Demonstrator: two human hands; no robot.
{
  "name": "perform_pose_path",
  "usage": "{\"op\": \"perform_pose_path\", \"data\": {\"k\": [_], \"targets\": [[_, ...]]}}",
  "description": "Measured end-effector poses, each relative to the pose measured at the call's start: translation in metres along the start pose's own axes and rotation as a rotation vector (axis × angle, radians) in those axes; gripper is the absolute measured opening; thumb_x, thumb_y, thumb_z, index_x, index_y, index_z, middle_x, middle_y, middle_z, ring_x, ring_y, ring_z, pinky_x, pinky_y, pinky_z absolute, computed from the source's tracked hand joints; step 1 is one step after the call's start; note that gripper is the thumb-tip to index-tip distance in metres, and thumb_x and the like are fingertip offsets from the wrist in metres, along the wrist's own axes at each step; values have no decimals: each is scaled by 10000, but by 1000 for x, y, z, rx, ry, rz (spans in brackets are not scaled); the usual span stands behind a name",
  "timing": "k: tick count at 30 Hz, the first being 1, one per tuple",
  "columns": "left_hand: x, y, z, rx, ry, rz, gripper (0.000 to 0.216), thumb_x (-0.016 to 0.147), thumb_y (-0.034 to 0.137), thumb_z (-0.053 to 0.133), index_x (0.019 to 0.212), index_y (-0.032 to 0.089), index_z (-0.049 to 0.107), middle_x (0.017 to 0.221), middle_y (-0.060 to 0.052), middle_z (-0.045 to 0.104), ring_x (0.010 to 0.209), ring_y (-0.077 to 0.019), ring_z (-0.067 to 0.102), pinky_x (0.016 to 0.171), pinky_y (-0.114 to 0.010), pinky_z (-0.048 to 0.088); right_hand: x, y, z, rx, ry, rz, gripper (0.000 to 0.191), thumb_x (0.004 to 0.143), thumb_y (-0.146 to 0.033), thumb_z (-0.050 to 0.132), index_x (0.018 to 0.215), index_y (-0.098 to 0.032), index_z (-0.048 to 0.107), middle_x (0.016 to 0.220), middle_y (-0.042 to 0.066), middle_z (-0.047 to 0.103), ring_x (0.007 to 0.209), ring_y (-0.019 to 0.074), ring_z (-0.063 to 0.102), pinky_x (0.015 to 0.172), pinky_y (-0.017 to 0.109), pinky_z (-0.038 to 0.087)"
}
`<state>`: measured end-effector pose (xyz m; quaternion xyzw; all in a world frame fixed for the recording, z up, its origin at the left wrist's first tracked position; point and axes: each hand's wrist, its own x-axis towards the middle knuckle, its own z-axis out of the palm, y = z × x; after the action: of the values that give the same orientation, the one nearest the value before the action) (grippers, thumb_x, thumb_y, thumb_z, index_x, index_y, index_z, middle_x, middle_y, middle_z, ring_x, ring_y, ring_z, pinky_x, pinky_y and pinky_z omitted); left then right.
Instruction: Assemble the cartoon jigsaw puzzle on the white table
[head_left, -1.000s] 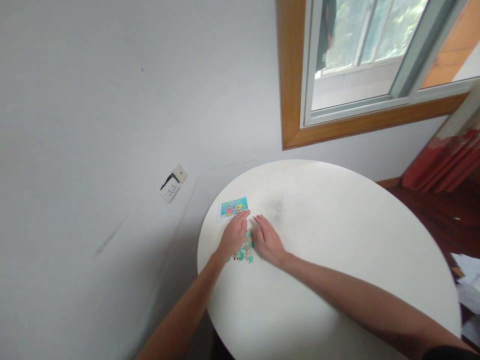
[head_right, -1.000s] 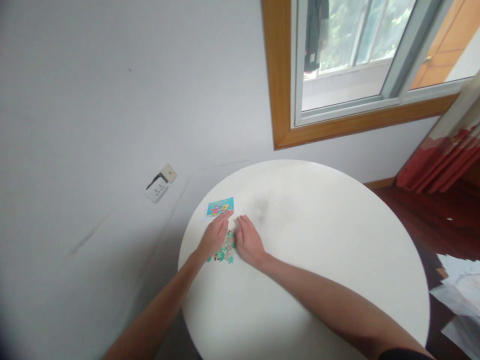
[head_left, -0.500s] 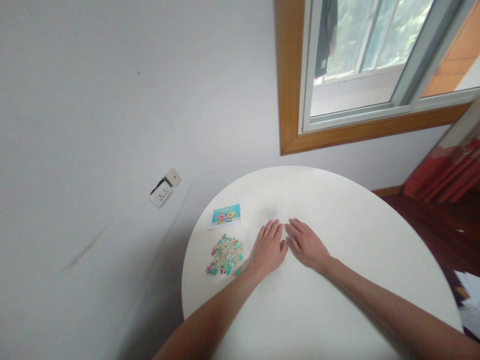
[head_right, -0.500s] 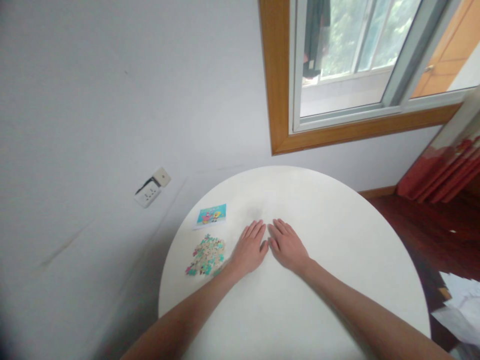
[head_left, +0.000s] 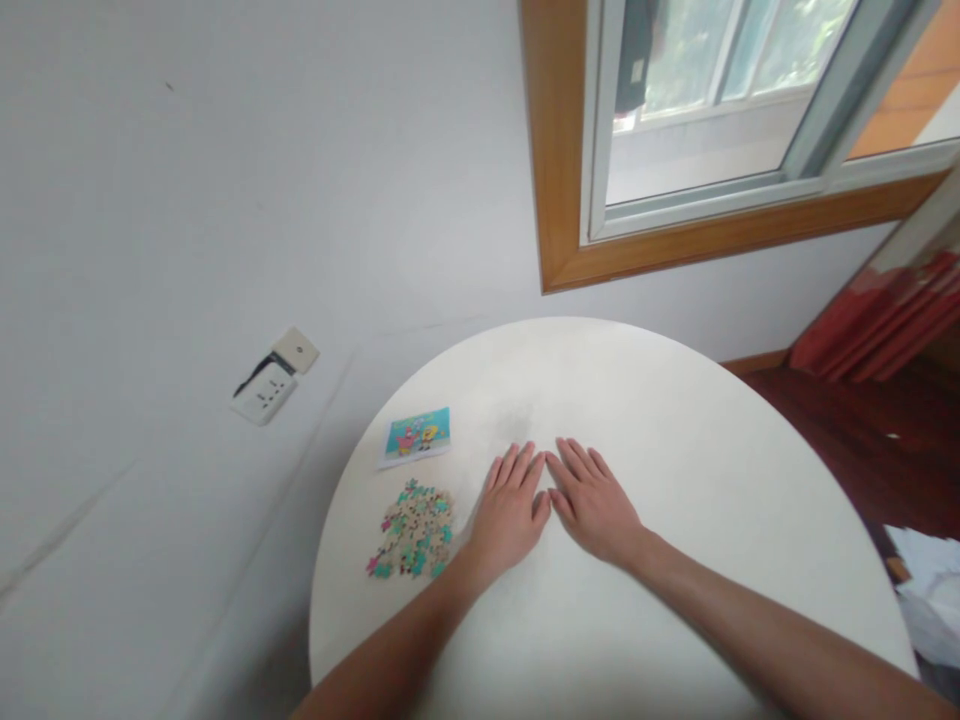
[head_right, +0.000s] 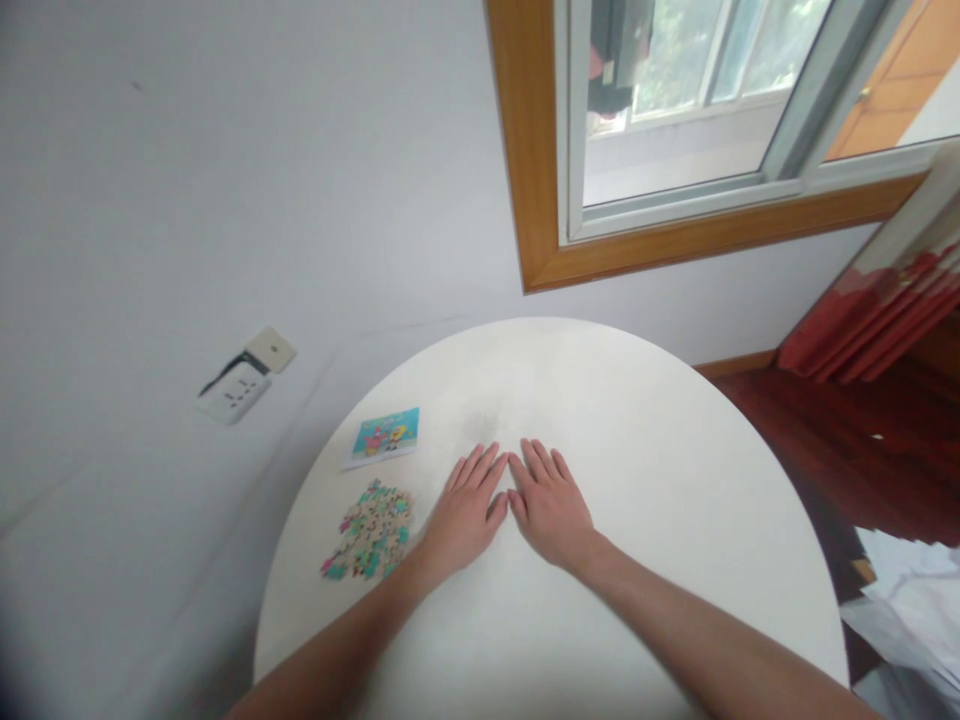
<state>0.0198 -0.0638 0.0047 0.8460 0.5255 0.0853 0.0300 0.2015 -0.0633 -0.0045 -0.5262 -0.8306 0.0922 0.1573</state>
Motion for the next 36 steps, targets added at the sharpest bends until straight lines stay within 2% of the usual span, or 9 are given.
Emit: {"op": "perform_pose_path", "data": {"k": [15, 18, 21, 23, 25, 28, 32, 34, 36], "targets": [[-1, 1, 1, -84, 9, 7, 543, 1005, 346, 442, 1535, 250, 368, 1649, -55, 281, 1539, -277, 217, 1256, -516, 231, -1, 7, 5, 31, 31, -18, 542, 1001, -345, 429, 1506, -151, 465, 1613, 156, 352, 1502, 307, 293, 1209, 520, 247], [-6, 5, -4, -88, -8, 4, 537, 1007, 349, 444, 1531, 252, 376, 1643, -51, 296, 1533, -277, 234, 1251, -517, 245, -1, 9, 5, 23, 36, -24, 535, 1005, -354, 428, 1490, -135, 483, 1608, 159, 361, 1497, 308, 305, 1205, 518, 260], [-14, 1, -20, -111, -62, 43, 513, 994, 372, 487, 1492, 257, 443, 1614, -53, 362, 1511, -278, 291, 1233, -509, 293, -1, 10, 6, 4, 41, -29, 524, 1008, -346, 421, 1477, -126, 496, 1600, 157, 378, 1494, 302, 313, 1203, 510, 271], [-21, -12, -34, -135, -82, 82, 457, 981, 380, 519, 1421, 261, 532, 1568, -49, 438, 1477, -258, 360, 1228, -472, 318, 0, 10, 7, -4, 46, -25, 520, 1005, -338, 423, 1473, -124, 498, 1594, 160, 388, 1492, 301, 320, 1200, 508, 279], [-30, -36, -47, -145, -49, 72, 439, 978, 384, 523, 1397, 259, 562, 1560, -47, 450, 1470, -237, 372, 1239, -448, 306, 0, 11, 8, -6, 54, -20, 513, 1002, -339, 427, 1464, -128, 505, 1589, 163, 397, 1487, 302, 331, 1197, 509, 285], [-54, -86, -52, -133, 63, -91, 436, 973, 365, 508, 1371, 207, 590, 1530, -80, 488, 1456, -253, 398, 1232, -482, 315, 0, 11, 9, -7, 66, -23, 503, 1002, -341, 421, 1447, -127, 521, 1580, 164, 412, 1479, 304, 346, 1198, 507, 285], [-91, -144, -40, -149, 161, -300, 489, 1004, 410, 402, 1403, 174, 556, 1509, -97, 512, 1431, -246, 441, 1217, -481, 343, -1, 12, 13, 12, 95, -31, 495, 998, -343, 424, 1437, -141, 531, 1568, 166, 431, 1473, 304, 357, 1191, 515, 292], [-103, -154, -33, -141, 158, -342, 524, 1007, 427, 387, 1425, 148, 534, 1510, -113, 508, 1438, -252, 434, 1216, -476, 341, -1, 13, 14, 19, 105, -35, 491, 996, -346, 426, 1433, -152, 534, 1566, 163, 434, 1472, 305, 357, 1187, 523, 295], [-109, -149, -28, -114, 129, -334, 550, 1007, 436, 400, 1476, 159, 475, 1543, -110, 466, 1468, -262, 387, 1226, -498, 306, -1, 13, 15, 13, 107, -34, 491, 997, -347, 421, 1432, -149, 534, 1566, 160, 435, 1474, 304, 354, 1187, 520, 294]]}}
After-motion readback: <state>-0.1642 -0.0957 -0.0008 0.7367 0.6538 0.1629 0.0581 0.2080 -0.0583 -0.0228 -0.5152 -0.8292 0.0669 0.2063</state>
